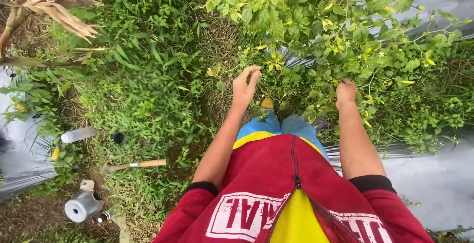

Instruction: The person stands in a garden and picks green chili peppers from a plant by hand. They reach into the foliage, grasp the peppers, and pull them off the stems, occasionally moving leaves aside to access more peppers.

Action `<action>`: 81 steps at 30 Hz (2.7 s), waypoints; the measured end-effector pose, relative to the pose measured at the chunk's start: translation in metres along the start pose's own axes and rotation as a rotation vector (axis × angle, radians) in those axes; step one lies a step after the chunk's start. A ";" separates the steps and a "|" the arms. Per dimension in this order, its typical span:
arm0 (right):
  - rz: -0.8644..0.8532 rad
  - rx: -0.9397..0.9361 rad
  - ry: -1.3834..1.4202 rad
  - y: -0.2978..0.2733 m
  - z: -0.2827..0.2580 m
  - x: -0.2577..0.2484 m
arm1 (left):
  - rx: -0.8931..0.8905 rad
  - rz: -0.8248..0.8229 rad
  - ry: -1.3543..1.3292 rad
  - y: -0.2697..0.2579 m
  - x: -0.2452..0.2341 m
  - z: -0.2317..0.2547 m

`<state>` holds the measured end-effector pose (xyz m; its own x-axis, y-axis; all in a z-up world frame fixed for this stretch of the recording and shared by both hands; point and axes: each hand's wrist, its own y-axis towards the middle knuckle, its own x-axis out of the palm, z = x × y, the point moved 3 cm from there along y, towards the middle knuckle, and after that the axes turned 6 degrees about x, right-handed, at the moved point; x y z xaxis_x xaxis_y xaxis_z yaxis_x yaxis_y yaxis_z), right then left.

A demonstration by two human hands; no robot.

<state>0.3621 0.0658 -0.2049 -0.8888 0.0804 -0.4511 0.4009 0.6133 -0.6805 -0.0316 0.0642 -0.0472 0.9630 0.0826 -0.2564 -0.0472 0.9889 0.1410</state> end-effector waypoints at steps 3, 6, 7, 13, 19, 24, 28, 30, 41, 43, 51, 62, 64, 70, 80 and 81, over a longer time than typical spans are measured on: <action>-0.042 -0.015 -0.008 -0.034 -0.018 -0.023 | 0.249 0.092 0.256 0.045 -0.004 -0.015; -0.072 -0.098 0.068 -0.011 0.037 -0.030 | 0.269 -0.067 0.607 0.073 0.019 -0.053; -0.059 -0.087 0.082 -0.025 0.044 -0.031 | 0.281 -0.086 0.602 0.071 0.022 -0.054; -0.118 0.151 0.366 -0.065 0.102 -0.023 | -0.177 -0.235 0.419 0.068 0.043 -0.083; -0.245 0.351 0.277 -0.104 0.125 -0.006 | -0.054 -0.035 0.236 0.052 0.055 -0.036; -0.255 0.238 0.137 -0.095 0.114 -0.014 | 0.064 0.144 0.122 0.053 0.054 0.010; -0.266 0.237 0.126 -0.091 0.120 -0.012 | 0.086 0.195 0.181 0.049 0.051 -0.004; -0.276 0.229 0.106 -0.098 0.121 -0.012 | 0.080 0.250 0.172 0.046 0.047 0.001; -0.309 0.307 0.027 -0.092 0.152 -0.004 | -0.520 -0.382 0.215 0.033 -0.029 -0.050; -0.309 0.312 0.019 -0.092 0.160 0.003 | -0.558 -0.392 0.140 0.025 -0.047 -0.054; -0.330 0.278 0.001 -0.092 0.156 0.015 | -0.456 -0.667 -0.111 0.017 -0.058 0.068; -0.394 -0.071 0.058 -0.142 0.018 0.045 | -0.383 -0.466 -0.203 -0.018 0.001 0.020; -0.404 -0.222 0.084 -0.165 -0.040 0.045 | -0.330 -0.466 -0.175 -0.023 0.011 0.020; -0.325 -0.486 -0.117 -0.223 -0.155 0.050 | -0.260 -0.465 -0.099 -0.032 0.032 0.004; -0.049 -0.762 -0.624 -0.158 -0.128 0.087 | -0.215 -0.472 0.018 -0.040 0.039 -0.006; 0.013 -0.880 -0.727 -0.143 -0.118 0.094 | -0.214 -0.478 0.037 -0.040 0.041 -0.006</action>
<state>0.1946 0.0785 -0.0816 -0.4320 -0.2073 -0.8777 -0.1399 0.9768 -0.1619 0.0078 0.0288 -0.0694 0.8805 -0.3835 -0.2786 0.3382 0.9201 -0.1976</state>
